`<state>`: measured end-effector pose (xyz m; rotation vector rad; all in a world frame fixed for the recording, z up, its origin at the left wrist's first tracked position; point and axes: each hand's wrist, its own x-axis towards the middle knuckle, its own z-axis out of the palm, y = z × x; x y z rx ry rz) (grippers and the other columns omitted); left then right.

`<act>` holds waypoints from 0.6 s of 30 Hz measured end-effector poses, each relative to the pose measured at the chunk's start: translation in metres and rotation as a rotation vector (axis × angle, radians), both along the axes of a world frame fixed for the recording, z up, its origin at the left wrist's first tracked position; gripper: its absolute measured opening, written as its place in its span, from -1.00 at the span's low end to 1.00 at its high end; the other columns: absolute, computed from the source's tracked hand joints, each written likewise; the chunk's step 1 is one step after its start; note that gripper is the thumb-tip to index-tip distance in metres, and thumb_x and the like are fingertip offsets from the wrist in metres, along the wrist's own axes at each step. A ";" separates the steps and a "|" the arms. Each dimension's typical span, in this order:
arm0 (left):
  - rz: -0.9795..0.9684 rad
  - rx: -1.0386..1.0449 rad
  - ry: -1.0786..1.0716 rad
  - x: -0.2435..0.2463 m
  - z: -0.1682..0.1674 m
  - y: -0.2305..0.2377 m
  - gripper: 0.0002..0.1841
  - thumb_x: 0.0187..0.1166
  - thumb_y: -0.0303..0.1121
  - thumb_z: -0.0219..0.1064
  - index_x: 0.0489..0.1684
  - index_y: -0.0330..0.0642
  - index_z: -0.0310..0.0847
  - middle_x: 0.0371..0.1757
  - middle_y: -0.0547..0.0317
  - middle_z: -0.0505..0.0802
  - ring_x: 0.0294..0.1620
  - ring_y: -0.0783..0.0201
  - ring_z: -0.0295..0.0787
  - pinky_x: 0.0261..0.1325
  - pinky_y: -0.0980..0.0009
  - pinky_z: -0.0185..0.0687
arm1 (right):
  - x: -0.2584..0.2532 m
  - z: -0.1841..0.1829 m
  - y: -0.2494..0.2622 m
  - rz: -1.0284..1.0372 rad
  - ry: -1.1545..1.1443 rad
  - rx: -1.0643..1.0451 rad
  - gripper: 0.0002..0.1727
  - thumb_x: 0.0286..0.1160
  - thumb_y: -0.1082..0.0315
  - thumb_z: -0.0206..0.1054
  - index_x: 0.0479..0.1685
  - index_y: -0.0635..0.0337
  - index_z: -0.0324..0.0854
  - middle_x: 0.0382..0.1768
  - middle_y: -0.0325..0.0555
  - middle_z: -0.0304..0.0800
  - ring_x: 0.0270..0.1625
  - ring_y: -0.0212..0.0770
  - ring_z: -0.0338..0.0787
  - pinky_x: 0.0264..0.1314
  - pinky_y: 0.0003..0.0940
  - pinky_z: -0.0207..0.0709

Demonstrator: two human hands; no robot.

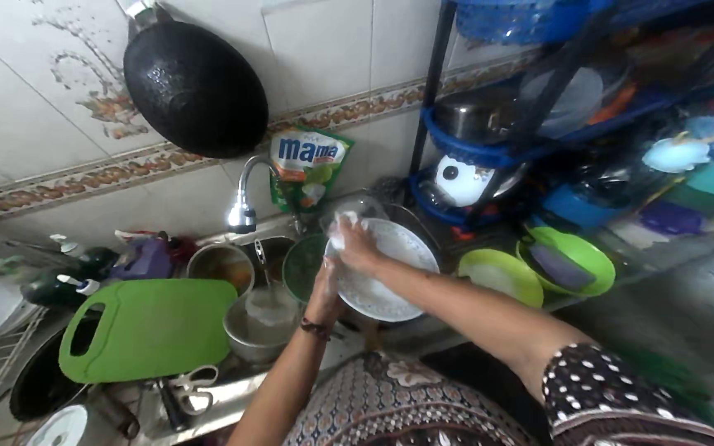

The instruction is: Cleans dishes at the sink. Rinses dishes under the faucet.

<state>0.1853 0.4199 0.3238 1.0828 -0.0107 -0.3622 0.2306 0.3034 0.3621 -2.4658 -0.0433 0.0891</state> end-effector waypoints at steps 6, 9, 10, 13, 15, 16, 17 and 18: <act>0.150 -0.234 0.161 0.016 0.005 0.000 -0.12 0.67 0.36 -0.72 0.32 -0.02 0.43 -0.06 0.17 0.79 -0.03 0.30 0.75 0.01 0.23 0.73 | -0.027 -0.005 0.021 0.272 0.000 0.169 -0.42 0.79 0.32 0.12 0.79 0.19 0.26 0.78 0.27 0.16 0.76 0.24 0.28 0.74 0.18 0.22; 0.216 -0.278 0.157 0.022 0.000 0.010 -0.28 0.83 0.17 -0.51 0.00 -0.11 0.58 -0.33 0.19 0.83 -0.27 0.34 0.82 -0.18 0.34 0.78 | -0.045 -0.010 0.014 0.367 -0.004 0.034 -0.49 0.83 0.22 0.07 0.67 0.17 0.43 0.66 0.26 0.39 0.64 0.25 0.47 0.63 0.23 0.36; 0.219 -0.260 0.151 0.023 -0.002 0.014 -0.40 0.88 0.05 -0.39 0.04 -0.12 0.58 -0.33 0.20 0.84 -0.29 0.36 0.83 -0.19 0.37 0.79 | -0.052 -0.008 0.010 0.394 -0.006 -0.023 -0.51 0.83 0.19 0.06 0.63 0.15 0.48 0.62 0.25 0.46 0.60 0.26 0.52 0.59 0.26 0.38; 0.289 -0.049 0.157 0.026 -0.004 0.018 -0.52 0.92 -0.07 -0.24 0.38 -0.22 0.44 -0.08 0.05 0.79 -0.13 0.28 0.78 -0.06 0.29 0.75 | -0.069 -0.001 -0.013 0.463 0.010 -0.111 -0.59 0.77 0.31 0.13 0.46 0.23 0.61 0.47 0.34 0.60 0.51 0.37 0.57 0.50 0.38 0.37; 0.271 0.012 0.070 0.024 -0.002 0.023 -0.45 0.92 -0.04 -0.33 0.60 -0.21 0.28 0.15 -0.03 0.77 0.09 0.22 0.78 0.14 0.21 0.75 | -0.072 -0.001 -0.036 0.452 0.017 -0.172 -0.64 0.65 0.46 0.19 0.35 0.30 0.67 0.35 0.40 0.67 0.46 0.42 0.60 0.48 0.40 0.38; 0.262 0.034 0.027 0.023 -0.003 0.025 -0.43 0.91 -0.03 -0.37 0.63 -0.19 0.24 0.19 -0.04 0.77 0.13 0.22 0.78 0.17 0.21 0.76 | -0.069 -0.004 -0.049 0.421 0.013 -0.213 -0.65 0.62 0.48 0.20 0.30 0.29 0.71 0.32 0.37 0.70 0.46 0.41 0.61 0.50 0.39 0.39; 0.252 0.044 0.003 0.021 -0.004 0.026 -0.42 0.91 -0.02 -0.39 0.66 -0.19 0.20 0.23 -0.05 0.76 0.15 0.22 0.78 0.19 0.20 0.76 | -0.064 -0.006 -0.060 0.381 0.014 -0.258 -0.67 0.60 0.51 0.21 0.26 0.29 0.73 0.31 0.36 0.71 0.46 0.42 0.60 0.51 0.39 0.37; 0.244 0.057 -0.004 0.019 -0.004 0.026 -0.42 0.91 -0.03 -0.40 0.68 -0.19 0.19 0.24 -0.07 0.75 0.16 0.21 0.79 0.19 0.20 0.77 | -0.058 -0.006 -0.069 0.324 0.011 -0.301 -0.66 0.57 0.55 0.23 0.25 0.29 0.73 0.31 0.39 0.69 0.46 0.46 0.57 0.49 0.43 0.34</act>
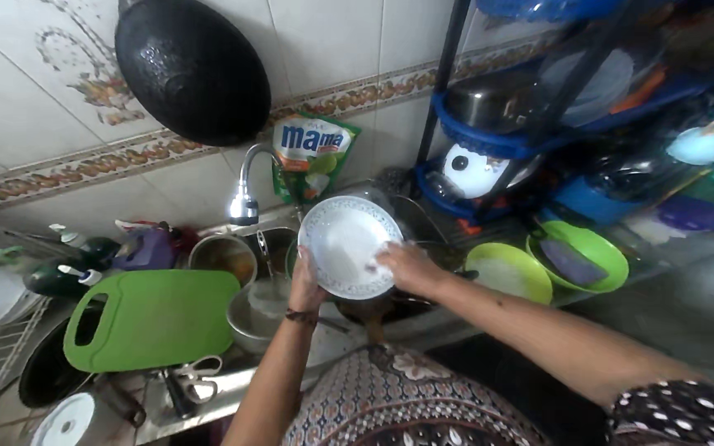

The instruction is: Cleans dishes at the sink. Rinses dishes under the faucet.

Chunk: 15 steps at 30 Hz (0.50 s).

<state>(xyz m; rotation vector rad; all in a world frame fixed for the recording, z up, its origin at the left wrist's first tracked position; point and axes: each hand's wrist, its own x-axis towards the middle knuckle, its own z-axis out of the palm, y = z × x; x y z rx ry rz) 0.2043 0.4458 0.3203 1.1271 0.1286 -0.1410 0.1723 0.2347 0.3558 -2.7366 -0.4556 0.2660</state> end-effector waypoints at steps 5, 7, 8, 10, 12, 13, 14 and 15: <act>-0.097 0.049 0.098 -0.015 0.005 -0.020 -0.43 0.93 -0.08 -0.40 0.65 -0.29 0.21 0.21 -0.14 0.75 0.12 0.18 0.80 0.16 0.21 0.78 | 0.048 -0.020 -0.004 -0.267 -0.346 -0.024 -0.54 0.45 0.59 0.34 0.39 0.34 0.62 0.41 0.51 0.56 0.46 0.59 0.52 0.35 0.53 0.39; -0.149 0.049 0.104 -0.014 0.004 -0.028 -0.41 0.93 -0.05 -0.40 0.67 -0.29 0.19 0.26 -0.16 0.74 0.17 0.15 0.79 0.20 0.18 0.76 | 0.054 -0.018 0.020 -0.272 -0.251 0.096 -0.38 0.49 0.50 0.35 0.62 0.29 0.45 0.58 0.50 0.40 0.59 0.57 0.40 0.50 0.56 0.27; -0.162 0.046 0.081 -0.012 0.003 -0.028 -0.40 0.92 -0.05 -0.42 0.68 -0.28 0.19 0.28 -0.16 0.73 0.20 0.15 0.77 0.24 0.17 0.75 | 0.050 -0.015 0.035 -0.248 -0.180 0.178 -0.39 0.56 0.45 0.32 0.65 0.29 0.41 0.60 0.48 0.38 0.60 0.52 0.41 0.56 0.51 0.26; -0.115 0.029 0.014 -0.002 -0.001 -0.023 -0.39 0.92 -0.04 -0.45 0.59 -0.27 0.29 0.18 -0.09 0.77 0.14 0.18 0.78 0.22 0.18 0.75 | 0.032 -0.006 0.057 -0.116 0.005 0.296 -0.46 0.69 0.35 0.23 0.64 0.33 0.41 0.59 0.43 0.42 0.59 0.40 0.48 0.62 0.36 0.30; -0.019 0.032 -0.043 0.005 -0.004 -0.008 -0.41 0.91 -0.05 -0.46 0.55 -0.27 0.29 0.08 -0.02 0.77 0.03 0.25 0.78 0.11 0.23 0.76 | 0.011 -0.001 0.056 0.067 0.072 0.302 -0.51 0.72 0.31 0.20 0.57 0.35 0.50 0.48 0.37 0.59 0.52 0.30 0.60 0.61 0.21 0.37; 0.007 0.039 -0.054 0.006 -0.003 0.000 -0.40 0.91 -0.05 -0.47 0.62 -0.26 0.23 0.18 -0.05 0.75 0.11 0.25 0.77 0.17 0.22 0.75 | 0.009 -0.006 0.047 0.115 0.034 0.269 -0.54 0.69 0.32 0.22 0.50 0.33 0.57 0.44 0.33 0.64 0.49 0.28 0.65 0.58 0.23 0.41; 0.016 0.051 -0.054 0.005 -0.001 0.004 -0.39 0.91 -0.04 -0.47 0.67 -0.25 0.20 0.27 -0.08 0.73 0.20 0.23 0.75 0.25 0.21 0.73 | 0.013 -0.012 0.036 0.113 -0.012 0.212 -0.57 0.64 0.38 0.25 0.45 0.30 0.62 0.42 0.33 0.66 0.47 0.31 0.65 0.54 0.30 0.42; 0.015 0.071 -0.050 0.003 0.000 0.004 -0.39 0.92 -0.05 -0.47 0.68 -0.25 0.20 0.30 -0.10 0.72 0.22 0.22 0.75 0.27 0.21 0.73 | 0.022 -0.016 0.026 0.053 -0.043 0.152 -0.57 0.58 0.45 0.29 0.43 0.30 0.63 0.42 0.38 0.64 0.48 0.39 0.61 0.52 0.39 0.38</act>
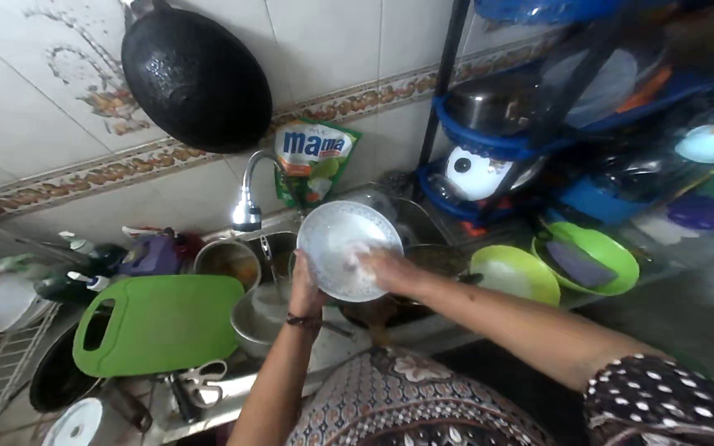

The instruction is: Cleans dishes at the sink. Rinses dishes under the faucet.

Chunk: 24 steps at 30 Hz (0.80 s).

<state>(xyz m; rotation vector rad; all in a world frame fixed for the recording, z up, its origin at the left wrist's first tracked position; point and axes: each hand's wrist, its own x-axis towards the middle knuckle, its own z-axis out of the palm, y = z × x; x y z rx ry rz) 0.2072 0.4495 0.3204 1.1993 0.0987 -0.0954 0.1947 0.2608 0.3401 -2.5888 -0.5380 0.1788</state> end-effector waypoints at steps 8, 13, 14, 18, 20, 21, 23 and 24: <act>0.026 0.012 -0.023 0.010 -0.002 0.002 -0.42 0.92 -0.05 -0.43 0.63 -0.22 0.23 0.18 -0.03 0.76 0.12 0.24 0.78 0.17 0.20 0.77 | -0.003 -0.001 0.019 0.078 -0.012 0.135 -0.63 0.64 0.37 0.25 0.30 0.37 0.69 0.28 0.35 0.75 0.37 0.29 0.73 0.49 0.23 0.49; -0.042 0.064 0.037 -0.004 -0.005 -0.011 -0.38 0.92 -0.04 -0.45 0.69 -0.25 0.20 0.35 -0.12 0.70 0.27 0.19 0.73 0.30 0.18 0.72 | 0.036 -0.016 -0.002 -0.236 -0.055 -0.038 -0.40 0.48 0.45 0.40 0.60 0.20 0.52 0.62 0.42 0.40 0.66 0.50 0.36 0.59 0.56 0.17; -0.056 0.031 0.040 -0.004 -0.003 -0.018 -0.39 0.92 -0.04 -0.44 0.67 -0.24 0.24 0.30 -0.09 0.73 0.23 0.20 0.76 0.26 0.19 0.74 | 0.035 -0.016 0.012 -0.230 -0.074 0.016 -0.38 0.50 0.41 0.40 0.63 0.21 0.48 0.63 0.40 0.40 0.64 0.47 0.40 0.58 0.53 0.24; 0.079 0.117 -0.007 0.008 0.003 0.000 -0.42 0.92 -0.05 -0.39 0.64 -0.21 0.26 0.25 -0.02 0.73 0.17 0.26 0.74 0.19 0.20 0.73 | -0.007 -0.006 0.038 0.072 -0.001 0.193 -0.58 0.68 0.28 0.24 0.42 0.30 0.63 0.37 0.29 0.69 0.45 0.24 0.67 0.55 0.24 0.44; 0.139 0.161 -0.040 0.010 0.003 0.017 -0.40 0.92 -0.04 -0.44 0.71 -0.20 0.18 0.40 -0.05 0.67 0.32 0.24 0.69 0.33 0.17 0.69 | -0.014 -0.014 0.015 0.083 -0.072 0.152 -0.64 0.70 0.28 0.20 0.32 0.19 0.72 0.39 0.18 0.72 0.49 0.20 0.66 0.55 0.28 0.42; 0.143 0.158 -0.048 0.008 0.003 0.020 -0.40 0.92 -0.05 -0.46 0.73 -0.21 0.14 0.45 -0.07 0.64 0.37 0.23 0.66 0.37 0.16 0.67 | -0.011 -0.016 0.002 0.016 -0.066 0.102 -0.65 0.67 0.34 0.24 0.33 0.20 0.72 0.45 0.22 0.66 0.54 0.27 0.59 0.55 0.37 0.36; 0.090 0.148 -0.046 0.000 0.002 0.016 -0.39 0.92 -0.05 -0.48 0.72 -0.23 0.13 0.42 -0.06 0.65 0.34 0.26 0.68 0.35 0.21 0.69 | 0.007 -0.017 -0.017 -0.177 -0.096 0.014 -0.59 0.54 0.48 0.33 0.39 0.24 0.68 0.53 0.36 0.55 0.60 0.43 0.47 0.56 0.48 0.27; 0.046 0.143 -0.030 -0.006 0.002 0.009 -0.40 0.92 -0.06 -0.47 0.71 -0.25 0.14 0.37 -0.05 0.67 0.29 0.28 0.71 0.30 0.23 0.72 | 0.020 -0.015 -0.020 -0.273 -0.110 -0.018 -0.52 0.54 0.50 0.32 0.48 0.23 0.62 0.60 0.36 0.47 0.66 0.46 0.39 0.59 0.50 0.22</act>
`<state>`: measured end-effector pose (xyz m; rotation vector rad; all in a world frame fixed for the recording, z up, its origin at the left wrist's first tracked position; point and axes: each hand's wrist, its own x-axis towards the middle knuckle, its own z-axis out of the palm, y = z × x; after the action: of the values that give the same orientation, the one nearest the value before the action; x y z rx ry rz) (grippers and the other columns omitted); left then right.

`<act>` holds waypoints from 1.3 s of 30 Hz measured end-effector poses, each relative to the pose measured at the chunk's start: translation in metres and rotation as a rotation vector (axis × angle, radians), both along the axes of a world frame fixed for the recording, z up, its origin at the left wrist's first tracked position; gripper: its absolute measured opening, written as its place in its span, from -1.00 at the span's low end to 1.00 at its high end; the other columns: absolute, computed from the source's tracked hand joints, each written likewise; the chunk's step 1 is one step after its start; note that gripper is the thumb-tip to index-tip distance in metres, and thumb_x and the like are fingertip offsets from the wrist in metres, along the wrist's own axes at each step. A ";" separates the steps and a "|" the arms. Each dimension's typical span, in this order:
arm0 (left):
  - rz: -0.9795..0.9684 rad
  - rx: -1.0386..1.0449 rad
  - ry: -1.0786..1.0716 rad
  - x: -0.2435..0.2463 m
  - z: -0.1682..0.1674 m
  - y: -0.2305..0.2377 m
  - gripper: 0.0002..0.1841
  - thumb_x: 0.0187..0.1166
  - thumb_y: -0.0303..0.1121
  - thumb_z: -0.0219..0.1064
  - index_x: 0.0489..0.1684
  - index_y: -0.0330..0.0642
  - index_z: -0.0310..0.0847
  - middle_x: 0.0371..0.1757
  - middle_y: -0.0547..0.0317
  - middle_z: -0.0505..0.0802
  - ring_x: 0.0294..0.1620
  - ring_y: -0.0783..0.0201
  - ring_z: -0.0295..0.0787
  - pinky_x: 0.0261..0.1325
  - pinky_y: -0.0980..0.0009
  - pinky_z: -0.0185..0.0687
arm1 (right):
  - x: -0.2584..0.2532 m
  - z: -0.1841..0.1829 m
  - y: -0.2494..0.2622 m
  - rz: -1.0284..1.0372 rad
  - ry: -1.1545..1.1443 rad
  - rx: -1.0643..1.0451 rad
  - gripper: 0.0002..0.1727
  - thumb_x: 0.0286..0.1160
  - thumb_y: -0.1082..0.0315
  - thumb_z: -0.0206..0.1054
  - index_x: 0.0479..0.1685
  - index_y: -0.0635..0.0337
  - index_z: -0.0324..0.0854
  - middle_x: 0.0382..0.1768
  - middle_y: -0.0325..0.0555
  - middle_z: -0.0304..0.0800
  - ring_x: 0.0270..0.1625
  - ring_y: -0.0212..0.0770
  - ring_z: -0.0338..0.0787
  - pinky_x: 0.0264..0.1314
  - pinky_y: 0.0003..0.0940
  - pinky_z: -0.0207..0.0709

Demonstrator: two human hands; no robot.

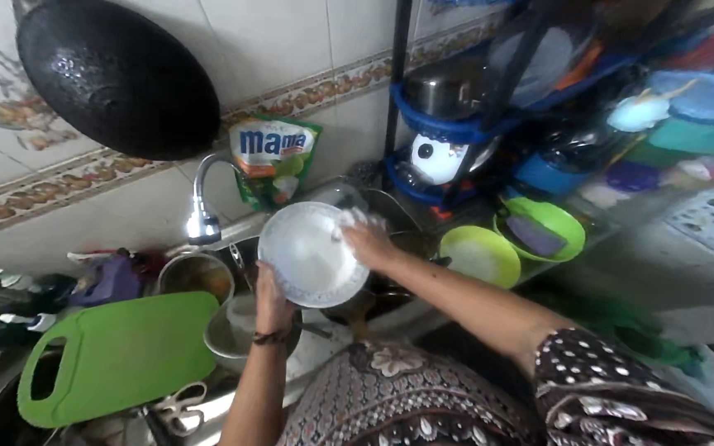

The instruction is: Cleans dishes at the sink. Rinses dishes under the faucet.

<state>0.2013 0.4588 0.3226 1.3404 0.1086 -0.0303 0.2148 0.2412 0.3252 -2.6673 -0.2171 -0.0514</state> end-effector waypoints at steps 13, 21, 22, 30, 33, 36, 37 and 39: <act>0.004 -0.042 0.029 -0.012 0.000 -0.003 -0.36 0.91 -0.02 -0.54 0.68 -0.28 0.15 0.31 -0.03 0.71 0.22 0.30 0.76 0.22 0.26 0.77 | -0.069 0.018 -0.001 0.370 0.163 0.092 -0.67 0.72 0.40 0.19 0.33 0.32 0.66 0.33 0.35 0.69 0.45 0.35 0.63 0.53 0.37 0.36; 0.087 -0.134 0.106 -0.026 0.002 0.004 -0.35 0.89 0.05 -0.50 0.63 -0.21 0.21 0.18 0.04 0.79 0.11 0.30 0.83 0.10 0.24 0.84 | -0.103 0.044 -0.126 -0.502 0.075 0.238 -0.65 0.75 0.26 0.28 0.34 0.23 0.71 0.20 0.28 0.79 0.22 0.27 0.78 0.34 0.29 0.55; 0.099 -0.138 0.110 -0.027 0.003 0.005 -0.35 0.89 0.05 -0.51 0.63 -0.20 0.21 0.18 0.05 0.80 0.11 0.30 0.83 0.10 0.24 0.83 | -0.104 0.037 -0.138 -0.591 0.116 0.213 -0.66 0.73 0.29 0.29 0.34 0.25 0.71 0.23 0.32 0.77 0.28 0.32 0.75 0.39 0.33 0.50; 0.182 -0.161 0.086 -0.042 0.009 0.014 -0.37 0.89 0.06 -0.48 0.56 -0.20 0.26 0.08 0.06 0.84 0.03 0.27 0.87 0.02 0.20 0.88 | -0.114 -0.016 -0.174 -0.697 0.370 0.117 -0.60 0.59 0.36 0.39 0.29 0.46 0.60 0.24 0.51 0.68 0.37 0.46 0.65 0.44 0.42 0.42; 0.271 -0.177 0.114 -0.049 0.013 0.016 -0.36 0.89 0.04 -0.49 0.61 -0.21 0.22 0.15 -0.02 0.80 0.07 0.21 0.85 0.05 0.16 0.85 | -0.111 -0.002 -0.174 -0.640 0.303 0.074 -0.70 0.61 0.41 0.36 0.16 0.47 0.71 0.23 0.53 0.70 0.39 0.50 0.64 0.47 0.44 0.37; 0.376 -0.169 0.136 -0.061 0.016 0.018 -0.37 0.90 0.03 -0.48 0.67 -0.20 0.17 0.24 -0.02 0.75 0.14 0.26 0.80 0.12 0.22 0.80 | -0.097 0.020 -0.173 -0.546 0.120 0.113 -0.77 0.57 0.48 0.37 0.07 0.47 0.74 0.11 0.53 0.75 0.25 0.53 0.69 0.36 0.52 0.39; 0.407 -0.175 0.160 -0.065 0.018 0.019 -0.36 0.90 0.05 -0.47 0.66 -0.20 0.20 0.22 -0.02 0.76 0.13 0.25 0.81 0.12 0.22 0.80 | -0.092 0.029 -0.168 -0.490 0.052 0.130 -0.78 0.58 0.49 0.36 0.05 0.48 0.74 0.08 0.53 0.76 0.21 0.53 0.71 0.32 0.53 0.39; 0.439 -0.200 0.202 -0.075 0.020 0.025 -0.34 0.88 0.09 -0.45 0.60 -0.19 0.28 0.14 -0.02 0.81 0.07 0.21 0.85 0.05 0.16 0.84 | -0.077 0.045 -0.151 -0.361 -0.060 0.160 -0.79 0.58 0.50 0.34 0.02 0.50 0.74 0.02 0.51 0.78 0.13 0.49 0.75 0.24 0.52 0.43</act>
<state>0.1266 0.4834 0.3424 1.0880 0.5542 0.1903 0.1379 0.0898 0.3704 -2.5142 0.2418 -0.2513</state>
